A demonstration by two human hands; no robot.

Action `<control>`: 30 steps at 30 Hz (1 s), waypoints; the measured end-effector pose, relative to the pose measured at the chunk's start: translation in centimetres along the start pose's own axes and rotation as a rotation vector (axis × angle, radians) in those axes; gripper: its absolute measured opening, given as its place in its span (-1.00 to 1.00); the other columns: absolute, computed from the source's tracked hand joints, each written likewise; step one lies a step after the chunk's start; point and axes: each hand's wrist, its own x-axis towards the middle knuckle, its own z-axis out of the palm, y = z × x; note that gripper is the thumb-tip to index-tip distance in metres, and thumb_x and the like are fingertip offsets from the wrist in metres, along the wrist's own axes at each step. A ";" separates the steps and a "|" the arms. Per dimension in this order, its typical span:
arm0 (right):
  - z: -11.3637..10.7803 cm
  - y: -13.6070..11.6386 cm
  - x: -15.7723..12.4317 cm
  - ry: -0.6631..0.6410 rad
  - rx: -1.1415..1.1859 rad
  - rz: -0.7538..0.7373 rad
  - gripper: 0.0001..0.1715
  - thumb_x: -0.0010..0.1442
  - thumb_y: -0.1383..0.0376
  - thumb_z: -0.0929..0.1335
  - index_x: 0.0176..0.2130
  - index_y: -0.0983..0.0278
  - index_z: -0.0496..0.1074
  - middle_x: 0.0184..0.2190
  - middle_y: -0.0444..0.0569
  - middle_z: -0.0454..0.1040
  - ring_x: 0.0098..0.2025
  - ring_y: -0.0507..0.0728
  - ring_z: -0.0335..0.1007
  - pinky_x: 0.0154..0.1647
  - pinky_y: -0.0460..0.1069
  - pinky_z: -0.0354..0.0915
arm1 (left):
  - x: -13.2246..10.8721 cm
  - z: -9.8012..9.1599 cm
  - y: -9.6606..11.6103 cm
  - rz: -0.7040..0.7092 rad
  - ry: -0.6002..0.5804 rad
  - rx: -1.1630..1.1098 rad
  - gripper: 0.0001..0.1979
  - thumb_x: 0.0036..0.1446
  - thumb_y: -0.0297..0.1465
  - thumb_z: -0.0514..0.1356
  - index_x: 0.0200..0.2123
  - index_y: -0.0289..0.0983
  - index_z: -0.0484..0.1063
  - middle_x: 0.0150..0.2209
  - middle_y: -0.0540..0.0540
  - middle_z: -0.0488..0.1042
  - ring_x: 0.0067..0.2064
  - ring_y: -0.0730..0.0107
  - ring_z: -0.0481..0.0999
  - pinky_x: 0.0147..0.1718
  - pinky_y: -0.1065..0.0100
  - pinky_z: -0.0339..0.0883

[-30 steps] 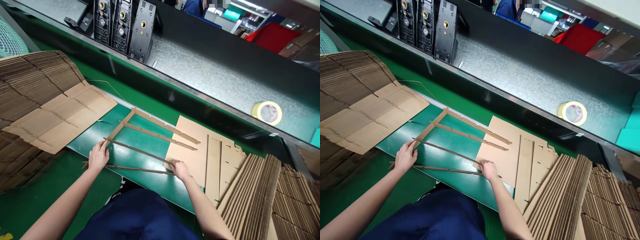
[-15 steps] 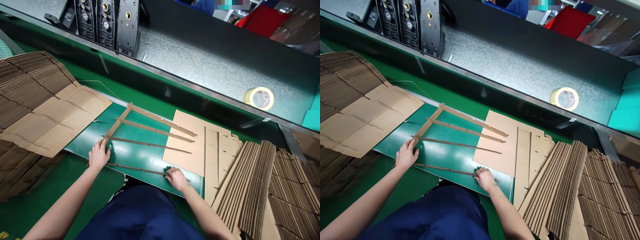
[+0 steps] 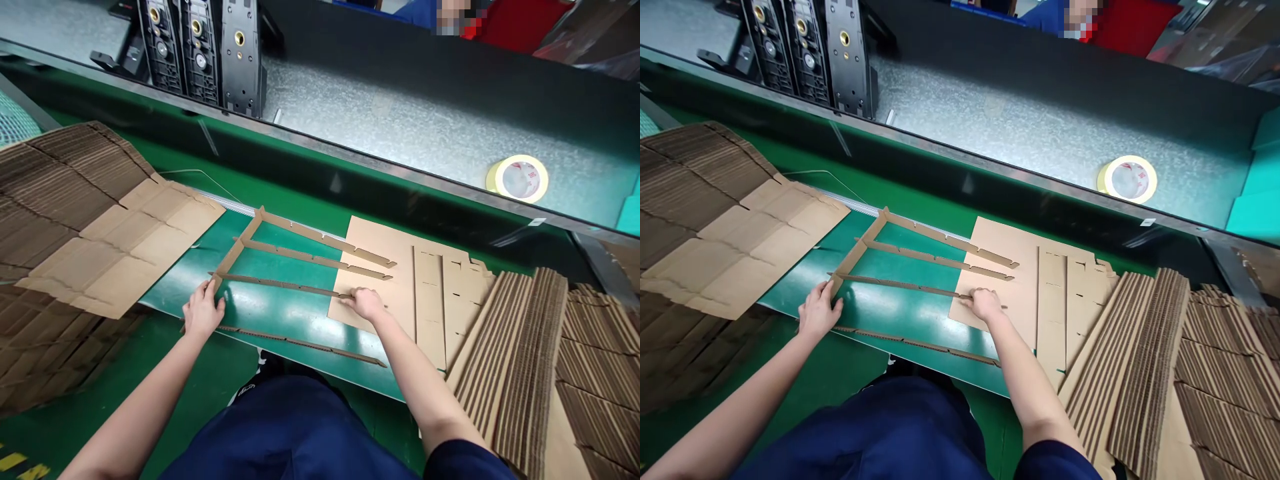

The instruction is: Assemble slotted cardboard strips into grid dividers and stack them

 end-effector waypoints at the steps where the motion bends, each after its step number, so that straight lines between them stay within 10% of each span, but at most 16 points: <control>1: 0.4 -0.1 -0.2 -0.043 -0.005 -0.026 -0.43 0.25 -0.12 0.15 -0.20 0.19 0.50 -0.22 0.06 0.52 -0.15 0.19 0.41 -0.11 0.06 0.21 | 0.0 0.0 0.0 -0.005 -0.009 -0.005 -0.43 0.17 -0.29 -0.01 0.24 -0.32 0.10 0.21 -0.30 0.16 0.14 -0.02 0.21 0.00 -0.02 0.18; 10: 0.0 1.7 2.5 0.401 -0.015 0.098 -0.47 0.31 0.06 0.15 0.14 0.26 0.25 0.08 0.19 0.33 0.15 0.27 0.13 0.03 0.14 0.07 | 0.1 -0.3 0.2 -0.025 -0.015 -0.027 -0.44 0.17 -0.31 0.00 0.23 -0.33 0.13 0.20 -0.32 0.16 0.15 -0.04 0.20 0.01 -0.04 0.17; 20: 1.0 2.0 1.7 0.251 -0.095 0.136 -0.64 0.30 0.25 0.15 -0.07 0.27 0.42 -0.13 0.14 0.47 -0.04 0.23 0.29 -0.06 0.13 0.06 | -0.3 -0.1 -1.5 0.067 0.091 -0.115 -0.51 0.19 -0.22 0.01 0.15 -0.28 0.24 0.17 -0.28 0.22 0.16 0.04 0.23 0.03 0.07 0.18; 24: 2.1 2.5 0.0 0.508 -0.010 0.209 -0.51 0.25 0.12 0.15 0.03 0.31 0.35 0.02 0.19 0.39 0.07 0.31 0.22 -0.01 0.20 0.12 | 1.9 -1.5 -4.5 0.100 0.190 -0.178 -0.64 0.23 -0.23 -0.03 -0.04 -0.27 0.39 0.09 -0.22 0.33 0.12 0.22 0.29 0.07 0.21 0.16; 30: 5.5 -0.3 -3.9 0.695 0.119 0.232 -0.46 0.17 -0.03 0.10 -0.13 0.17 0.43 -0.06 0.15 0.44 0.04 0.40 0.26 -0.16 0.29 0.23 | 9.0 -2.8 -12.2 -0.219 0.149 0.078 -0.44 0.09 -0.34 0.09 0.16 -0.40 0.18 0.25 -0.40 0.08 0.27 -0.02 0.02 0.13 0.00 -0.01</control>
